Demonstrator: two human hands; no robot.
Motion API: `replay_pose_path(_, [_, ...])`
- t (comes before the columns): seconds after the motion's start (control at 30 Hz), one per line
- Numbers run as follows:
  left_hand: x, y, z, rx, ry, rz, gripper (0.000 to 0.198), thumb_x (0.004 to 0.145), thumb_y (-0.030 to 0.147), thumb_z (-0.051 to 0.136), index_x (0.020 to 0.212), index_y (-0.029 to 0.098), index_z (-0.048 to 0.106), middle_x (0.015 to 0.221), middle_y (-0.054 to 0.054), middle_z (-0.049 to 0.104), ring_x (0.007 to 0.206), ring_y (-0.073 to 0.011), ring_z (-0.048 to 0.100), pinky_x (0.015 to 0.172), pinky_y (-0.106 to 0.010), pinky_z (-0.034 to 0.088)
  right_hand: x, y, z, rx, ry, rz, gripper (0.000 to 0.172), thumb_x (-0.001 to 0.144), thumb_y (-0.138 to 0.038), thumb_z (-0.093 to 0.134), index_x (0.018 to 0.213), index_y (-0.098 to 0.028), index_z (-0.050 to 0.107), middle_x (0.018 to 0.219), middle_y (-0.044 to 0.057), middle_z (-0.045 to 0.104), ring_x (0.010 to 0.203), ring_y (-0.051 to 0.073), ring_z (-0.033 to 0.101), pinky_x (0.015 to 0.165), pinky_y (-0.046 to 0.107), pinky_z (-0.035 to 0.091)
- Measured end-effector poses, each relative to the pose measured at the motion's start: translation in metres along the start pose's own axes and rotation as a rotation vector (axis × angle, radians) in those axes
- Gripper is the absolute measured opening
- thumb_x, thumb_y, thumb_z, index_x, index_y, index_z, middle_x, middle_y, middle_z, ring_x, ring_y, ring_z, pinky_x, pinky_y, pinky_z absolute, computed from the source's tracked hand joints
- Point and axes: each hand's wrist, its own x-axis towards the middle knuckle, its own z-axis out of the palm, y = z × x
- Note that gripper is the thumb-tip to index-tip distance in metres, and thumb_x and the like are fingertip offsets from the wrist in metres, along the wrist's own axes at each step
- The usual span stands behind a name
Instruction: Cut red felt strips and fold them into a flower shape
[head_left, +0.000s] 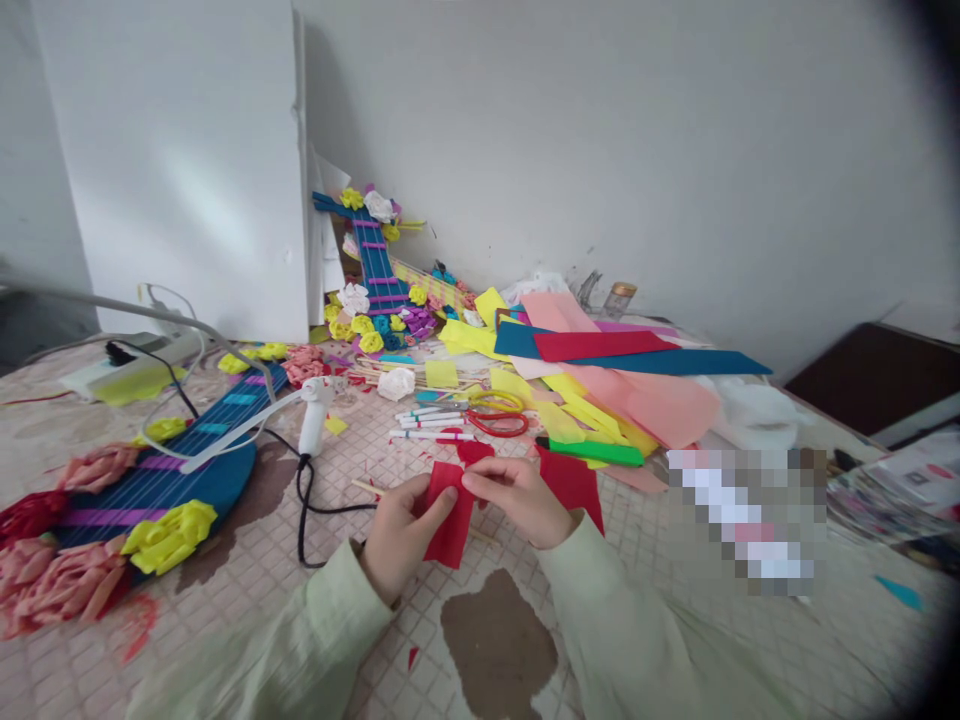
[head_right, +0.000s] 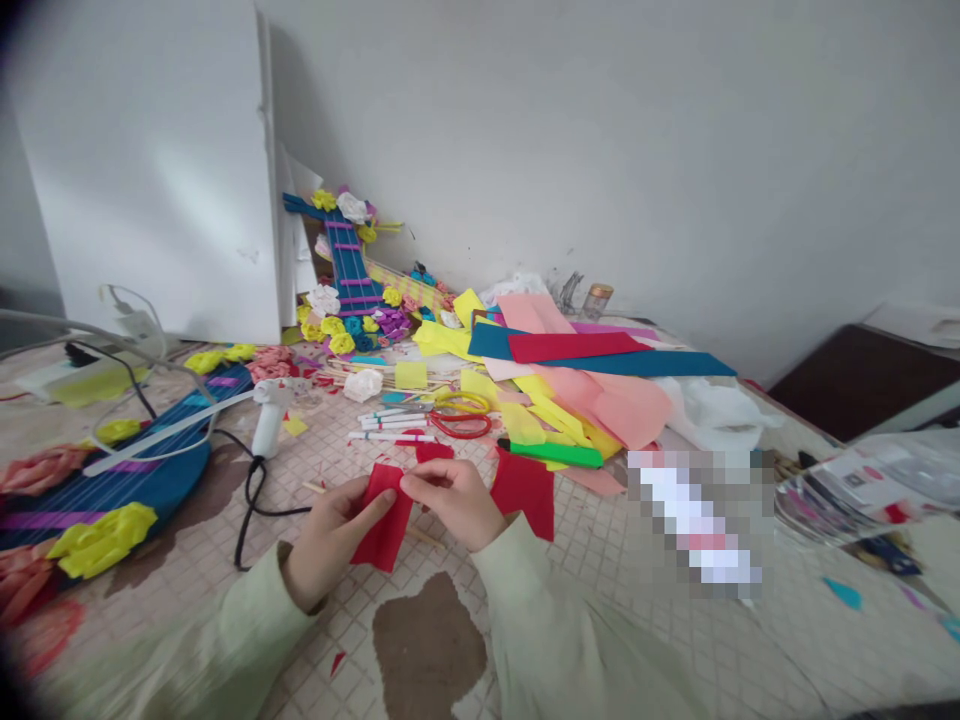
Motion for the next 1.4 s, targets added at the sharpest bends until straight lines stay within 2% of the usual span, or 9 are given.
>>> replay_pose_path(0.2, [-0.0026, 0.0024, 0.0008, -0.037, -0.019, 0.011, 0.028, 0.071, 0.038, 0.052, 0.075, 0.011, 0.057, 0.059, -0.002, 0.055, 0.052, -0.0121, 0.047, 0.045, -0.021, 0.036, 0.0007, 0.0023, 0.0001, -0.011, -0.002, 0.000, 0.015, 0.066, -0.027, 0.058, 0.070, -0.013, 0.062, 0.065, 0.000, 0.057, 0.059, 0.009, 0.048, 0.057, 0.023, 0.038])
replay_pose_path(0.5, [-0.0019, 0.0006, 0.0018, -0.010, -0.009, 0.015, 0.027, 0.070, 0.038, 0.053, 0.066, 0.012, 0.055, 0.056, 0.000, 0.051, 0.049, -0.0102, 0.044, 0.044, -0.020, 0.036, -0.0006, 0.0005, 0.0033, -0.008, 0.020, 0.001, 0.016, 0.066, -0.027, 0.059, 0.071, -0.012, 0.062, 0.064, 0.000, 0.056, 0.059, 0.010, 0.047, 0.057, 0.023, 0.038])
replay_pose_path(1.1, [-0.0031, -0.0018, 0.0031, -0.048, -0.017, 0.017, 0.025, 0.071, 0.035, 0.053, 0.071, 0.011, 0.056, 0.060, -0.001, 0.054, 0.053, -0.0113, 0.048, 0.048, -0.021, 0.039, -0.0006, 0.0030, 0.0035, -0.030, 0.016, -0.009, 0.015, 0.066, -0.028, 0.058, 0.070, -0.014, 0.062, 0.068, 0.001, 0.057, 0.062, 0.011, 0.048, 0.059, 0.024, 0.038])
replay_pose_path(1.4, [-0.0017, -0.0055, 0.0032, -0.069, -0.044, 0.021, 0.023, 0.070, 0.034, 0.054, 0.069, 0.011, 0.056, 0.060, -0.001, 0.054, 0.053, -0.0111, 0.047, 0.048, -0.020, 0.040, -0.0005, 0.0003, 0.0034, -0.116, 0.022, -0.069, 0.017, 0.070, -0.028, 0.056, 0.072, -0.013, 0.062, 0.070, 0.003, 0.059, 0.066, 0.012, 0.051, 0.063, 0.025, 0.040])
